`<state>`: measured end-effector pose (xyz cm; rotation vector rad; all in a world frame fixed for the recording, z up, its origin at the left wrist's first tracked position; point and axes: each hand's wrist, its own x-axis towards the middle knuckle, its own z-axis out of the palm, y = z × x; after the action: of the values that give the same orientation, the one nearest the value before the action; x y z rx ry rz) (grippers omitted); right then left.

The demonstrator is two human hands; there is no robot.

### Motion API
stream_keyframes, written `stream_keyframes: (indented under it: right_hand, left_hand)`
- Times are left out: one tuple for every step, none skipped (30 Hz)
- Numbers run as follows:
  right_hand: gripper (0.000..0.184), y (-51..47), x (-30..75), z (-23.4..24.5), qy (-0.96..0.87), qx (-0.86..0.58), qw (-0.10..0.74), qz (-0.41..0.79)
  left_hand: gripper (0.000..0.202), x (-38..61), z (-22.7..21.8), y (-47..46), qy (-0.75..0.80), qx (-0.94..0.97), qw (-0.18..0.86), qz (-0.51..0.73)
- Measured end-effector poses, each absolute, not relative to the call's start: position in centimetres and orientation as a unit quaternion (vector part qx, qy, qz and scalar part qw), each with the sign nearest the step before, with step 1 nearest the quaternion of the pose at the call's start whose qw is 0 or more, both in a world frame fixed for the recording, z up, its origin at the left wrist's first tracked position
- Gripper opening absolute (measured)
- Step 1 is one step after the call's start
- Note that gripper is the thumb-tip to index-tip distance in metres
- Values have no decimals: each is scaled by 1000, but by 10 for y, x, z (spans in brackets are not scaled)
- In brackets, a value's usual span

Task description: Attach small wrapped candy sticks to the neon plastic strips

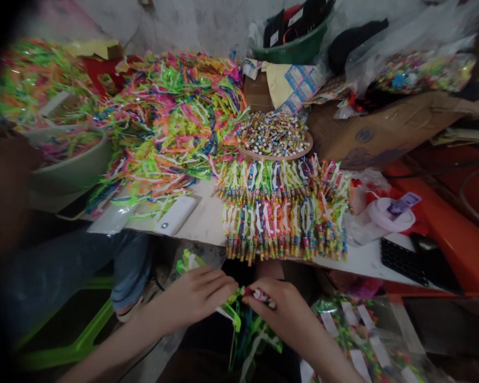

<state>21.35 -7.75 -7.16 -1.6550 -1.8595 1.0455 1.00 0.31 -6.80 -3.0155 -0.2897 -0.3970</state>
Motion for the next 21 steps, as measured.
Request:
stream_keyframes:
  right_hand:
    - [17,-76,212,-74,-666,-602,216,384]
    - [15,-75,211,-75,-666,-600,210,391]
    - [14,-76,211,-76,-669,-594,203,398]
    - [13,-77,213,-77,-671,-587,196,408]
    - [12,-79,216,-77,-669,-581,188,424]
    - [11,-81,221,-76,-664,-576,179,441]
    - [11,-83,228,-76,-658,-573,168,459]
    - [11,-85,236,-75,-649,-570,158,478]
    - [12,-86,244,-75,-638,-570,148,496]
    - [13,-86,253,-75,-626,-569,137,516]
    - [15,-84,262,-75,-614,-567,128,533]
    - [15,-82,270,-75,-604,-564,121,550]
    - [14,-78,278,-75,-596,-559,116,565]
    - [13,-74,284,-75,-590,-557,113,573]
    - [11,-69,288,-75,-586,-558,112,576]
    - [9,-65,292,-76,-584,-561,109,577]
    - [9,-61,295,-76,-582,-565,106,575]
    - [9,-58,297,-77,-581,-568,101,574]
    - [9,-55,298,-78,-581,-572,98,571]
    - [8,-53,299,-78,-579,-575,95,569]
    - [9,-51,299,-80,-579,-580,95,566]
  left_hand:
    - [13,10,-70,1,-90,-989,32,-110]
    - [11,8,-71,-1,-86,-992,18,-93]
    - [8,6,-73,-3,-86,-993,-3,-78]
    - [5,2,-75,-5,-91,-993,-33,-67]
    - [4,-2,-77,-7,-103,-991,-69,-58]
    - [5,-7,-79,-9,-118,-985,-113,-54]
    - [8,-12,-82,-10,-138,-975,-163,-55]
    - [11,-17,-85,-12,-164,-960,-219,-60]
    - [13,-21,-89,-14,-195,-938,-279,-67]
    - [16,-24,-94,-17,-234,-907,-341,-75]
    - [18,-26,-101,-20,-278,-867,-405,-87]
    - [22,-26,-109,-24,-325,-815,-467,-111]
    - [27,-24,-119,-28,-370,-751,-528,-142]
    - [34,-21,-128,-32,-406,-679,-584,-186]
    - [41,-17,-139,-36,-425,-602,-634,-234]
    - [47,-12,-148,-40,-437,-531,-674,-272]
    - [50,-7,-157,-44,-447,-476,-697,-297]
    - [53,-2,-164,-48,-459,-435,-709,-312]
    - [54,3,-169,-52,-477,-406,-712,-316]
    - [54,7,-173,-56,-497,-387,-710,-314]
    - [54,11,-176,-62,-515,-378,-706,-305]
